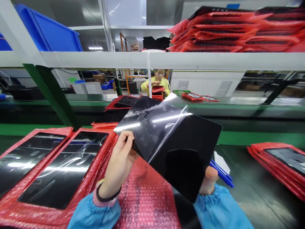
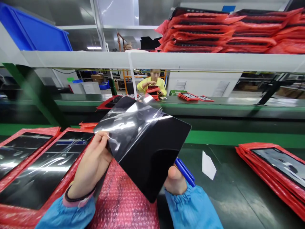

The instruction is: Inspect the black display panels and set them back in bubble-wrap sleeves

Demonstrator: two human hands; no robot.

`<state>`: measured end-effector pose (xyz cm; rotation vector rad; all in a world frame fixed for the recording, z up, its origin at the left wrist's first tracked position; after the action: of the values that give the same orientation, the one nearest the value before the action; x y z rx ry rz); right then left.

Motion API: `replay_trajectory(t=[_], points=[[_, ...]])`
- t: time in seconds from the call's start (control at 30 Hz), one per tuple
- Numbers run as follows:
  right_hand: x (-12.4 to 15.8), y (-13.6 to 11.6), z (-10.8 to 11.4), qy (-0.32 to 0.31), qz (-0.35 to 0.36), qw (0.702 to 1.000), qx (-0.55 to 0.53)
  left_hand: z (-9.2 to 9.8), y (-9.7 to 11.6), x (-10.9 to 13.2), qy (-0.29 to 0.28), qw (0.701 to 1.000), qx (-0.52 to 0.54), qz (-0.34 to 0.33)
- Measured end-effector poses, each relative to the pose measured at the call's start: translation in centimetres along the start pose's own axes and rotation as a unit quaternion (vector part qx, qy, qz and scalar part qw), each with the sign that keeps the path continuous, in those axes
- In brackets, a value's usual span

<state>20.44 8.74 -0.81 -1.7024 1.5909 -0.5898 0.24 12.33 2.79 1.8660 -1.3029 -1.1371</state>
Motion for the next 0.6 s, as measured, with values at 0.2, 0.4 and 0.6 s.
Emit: replay_trajectory(t=[0.2,0.4,0.6], points=[[-0.3,0.7,-2.5,0.006,-0.023,0.999,0.047,2.2,2.2,0.5,0.122,0.98,0.133,-0.088],[0.2,2.0,-5.7,-0.087,-0.069,0.992,0.053,3.2,4.2,0.8,0.15,0.969,0.138,-0.142],[0.7,2.5,-5.7,-0.094,-0.05,0.992,0.067,3.7,4.3,0.4,0.161,0.965,0.153,-0.143]])
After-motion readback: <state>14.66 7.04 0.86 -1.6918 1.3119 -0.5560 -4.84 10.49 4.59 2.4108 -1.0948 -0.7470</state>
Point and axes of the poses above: each hand's wrist, its own x-axis away from the middle knuckle, its own z-axis out of the back of the hand, y = z × x, the point moved 9 cm from there along -x, towards the middle knuckle, and after that the axes turned 3 degrees about -z, right-handed, at the moved point
